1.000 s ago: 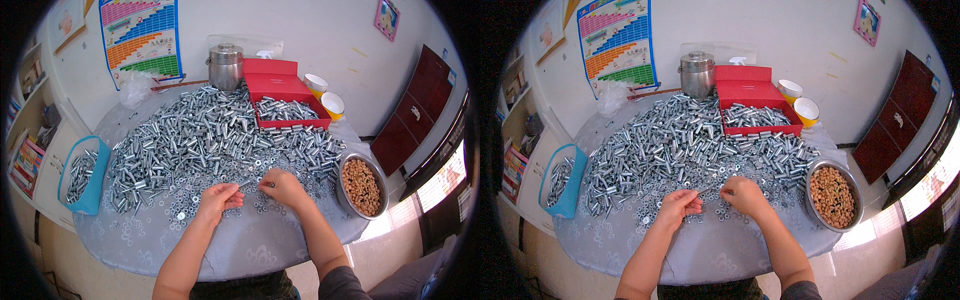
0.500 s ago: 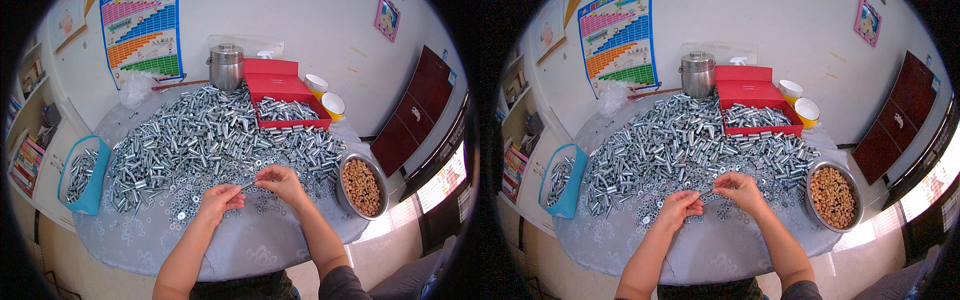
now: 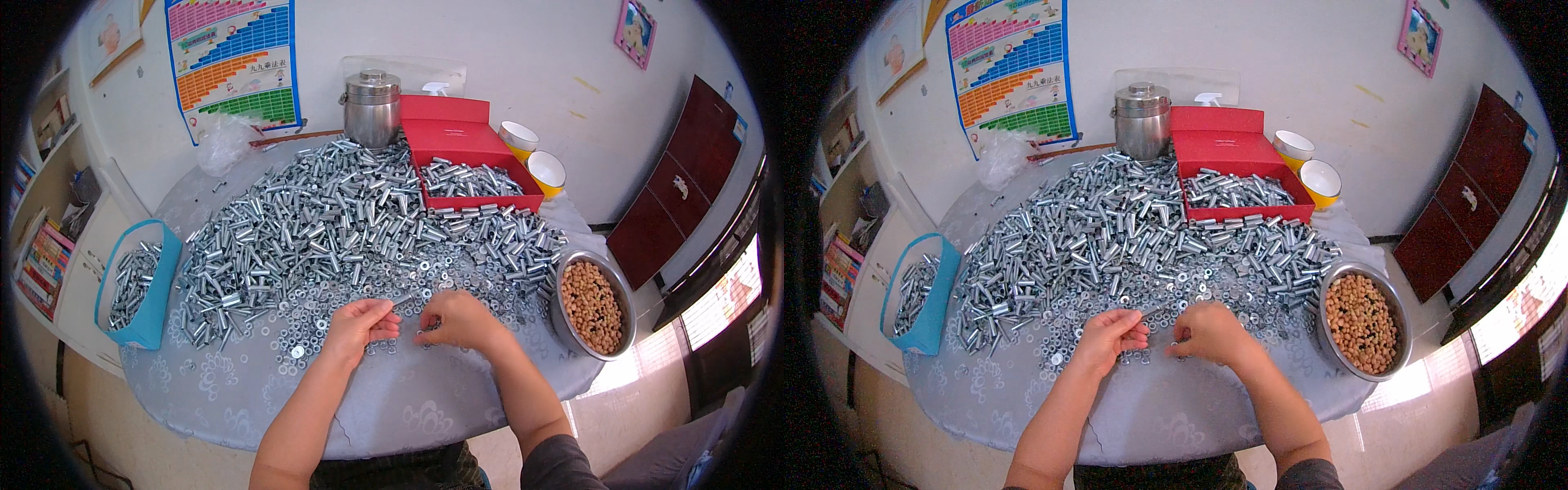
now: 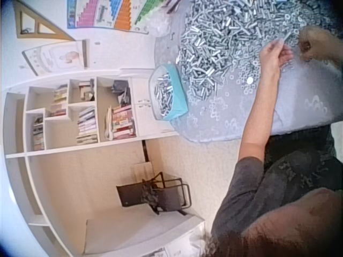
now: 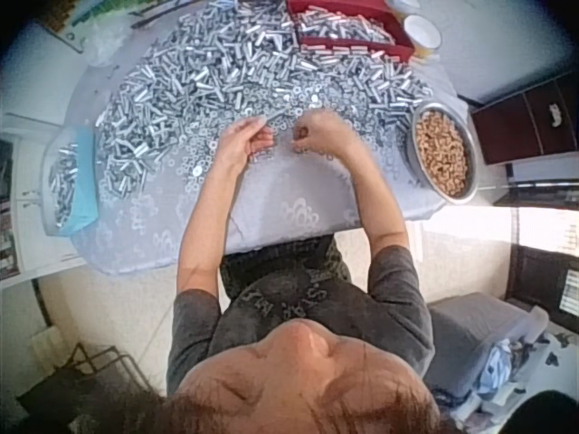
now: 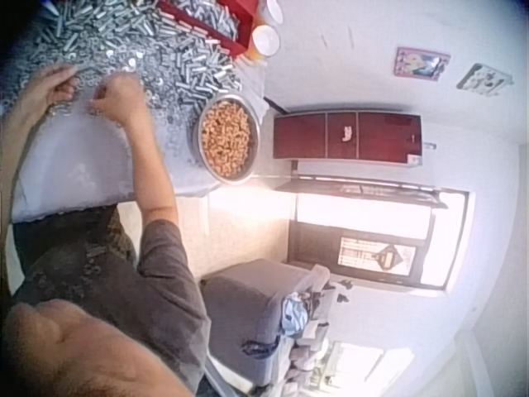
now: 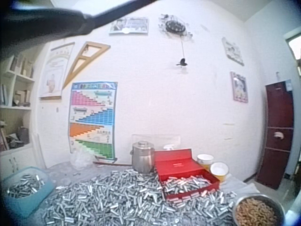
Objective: The person repeatedly picks up metal bolts and washers from a large pile on a table. They thread the washers onto the bolts by hand and place the assembled units into a red box. The process is continuous and repetitive throughout the clip.
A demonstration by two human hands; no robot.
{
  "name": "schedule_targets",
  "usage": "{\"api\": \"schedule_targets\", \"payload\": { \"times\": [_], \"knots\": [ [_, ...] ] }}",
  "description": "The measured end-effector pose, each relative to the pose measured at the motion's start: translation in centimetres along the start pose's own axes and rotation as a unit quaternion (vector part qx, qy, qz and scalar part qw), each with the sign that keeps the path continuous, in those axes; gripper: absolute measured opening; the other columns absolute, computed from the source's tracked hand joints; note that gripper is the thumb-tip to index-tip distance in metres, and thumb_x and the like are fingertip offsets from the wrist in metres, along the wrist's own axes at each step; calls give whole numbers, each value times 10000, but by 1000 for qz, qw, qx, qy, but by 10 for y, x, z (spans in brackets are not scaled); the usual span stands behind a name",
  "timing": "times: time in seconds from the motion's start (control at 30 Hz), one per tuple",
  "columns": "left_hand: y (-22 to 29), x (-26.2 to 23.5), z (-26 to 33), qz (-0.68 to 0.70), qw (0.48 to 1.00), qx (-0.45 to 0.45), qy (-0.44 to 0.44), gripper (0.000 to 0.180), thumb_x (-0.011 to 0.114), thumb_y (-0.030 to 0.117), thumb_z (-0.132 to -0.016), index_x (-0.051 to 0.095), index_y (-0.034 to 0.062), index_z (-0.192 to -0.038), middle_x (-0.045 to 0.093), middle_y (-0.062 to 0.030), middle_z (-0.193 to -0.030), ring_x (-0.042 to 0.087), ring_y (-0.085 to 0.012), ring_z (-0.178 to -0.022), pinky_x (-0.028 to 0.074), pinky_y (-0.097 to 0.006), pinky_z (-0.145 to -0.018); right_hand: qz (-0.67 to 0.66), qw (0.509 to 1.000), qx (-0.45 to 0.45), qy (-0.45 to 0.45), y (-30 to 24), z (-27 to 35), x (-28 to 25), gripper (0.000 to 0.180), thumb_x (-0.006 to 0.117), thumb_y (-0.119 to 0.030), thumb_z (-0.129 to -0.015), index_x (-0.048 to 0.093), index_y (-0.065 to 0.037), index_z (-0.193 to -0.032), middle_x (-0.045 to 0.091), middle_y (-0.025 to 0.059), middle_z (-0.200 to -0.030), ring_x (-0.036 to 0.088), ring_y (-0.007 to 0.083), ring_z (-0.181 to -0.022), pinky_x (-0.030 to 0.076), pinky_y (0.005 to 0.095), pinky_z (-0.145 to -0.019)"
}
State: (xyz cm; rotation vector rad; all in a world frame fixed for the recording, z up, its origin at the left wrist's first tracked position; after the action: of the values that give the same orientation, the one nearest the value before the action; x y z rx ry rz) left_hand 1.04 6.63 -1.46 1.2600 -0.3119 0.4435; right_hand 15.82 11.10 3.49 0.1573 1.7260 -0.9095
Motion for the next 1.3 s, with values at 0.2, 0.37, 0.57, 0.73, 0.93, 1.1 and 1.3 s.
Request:
{"api": "schedule_targets", "payload": {
  "times": [0.2, 0.37, 0.57, 0.73, 0.93, 1.1, 1.3],
  "knots": [
    [1, 2, 0, -7, 1000, 2, 1, 193, 597, 156, -815, 581, -26, -877, 613, -113, -751, 595, -161, -608, 529, -274, -569, 37, 999, -16, 27, -4, 0, 5, 232, 695, -276, -612, 614, -64, -659, 604, 77, -695, 588, 248, -693, 461, 342, -637],
    [-1, 0, -1, 1, 1000, 4, 0, 200, 595, 153, -816, 577, -34, -883, 614, -121, -752, 599, -167, -609, 532, -275, -566, -147, 976, 74, 142, 15, 0, -15, 194, 678, -185, -662, 630, -58, -800, 622, 72, -747, 593, 173, -718, 457, 287, -664],
    [-1, 0, -1, 5, 1000, -3, -3, 184, 596, 151, -816, 582, -26, -866, 619, -120, -745, 604, -168, -599, 530, -267, -561, -262, 945, 49, 189, 8, -1, -27, 188, 670, -73, -707, 618, -29, -882, 618, 47, -825, 561, 112, -736, 449, 240, -681],
    [-2, -1, -1, -3, 1000, -6, -4, 207, 611, 158, -806, 580, -36, -872, 617, -132, -762, 607, -172, -615, 531, -262, -576, -265, 948, 3, 178, 2, -2, -28, 198, 657, -42, -717, 623, -30, -912, 609, 60, -851, 572, 131, -764, 458, 254, -693],
    [-1, -2, -1, -31, 999, 4, 11, 187, 596, 148, -815, 587, -30, -868, 618, -125, -737, 605, -171, -592, 527, -262, -556, -217, 961, -39, 168, -5, -2, -30, 166, 655, -82, -736, 631, -24, -891, 607, 79, -849, 582, 158, -759, 462, 268, -685],
    [3, 5, 2, -59, 998, 37, 4, 176, 586, 124, -819, 587, -42, -874, 617, -128, -737, 605, -178, -589, 529, -265, -553, -189, 973, 121, 51, 16, -3, -13, 218, 557, -220, -841, 634, -19, -878, 616, 87, -771, 578, 156, -695, 457, 264, -648],
    [2, 1, 0, -42, 998, 30, 22, 174, 582, 120, -821, 583, -46, -873, 613, -127, -738, 603, -176, -589, 529, -265, -551, -350, 916, 85, 175, 22, -4, -12, 314, 473, -280, -891, 634, -13, -859, 610, 57, -704, 549, 122, -629, 446, 256, -610]
  ]
}}
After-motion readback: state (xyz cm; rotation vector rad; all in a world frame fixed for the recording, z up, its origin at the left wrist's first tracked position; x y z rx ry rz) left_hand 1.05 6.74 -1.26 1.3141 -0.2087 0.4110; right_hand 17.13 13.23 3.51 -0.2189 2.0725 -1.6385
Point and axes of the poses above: each hand's wrist, its own z-axis away from the middle knuckle, its own x-axis out of the palm, y = z × x, the point moved 6 cm from there along -z, towards the middle knuckle
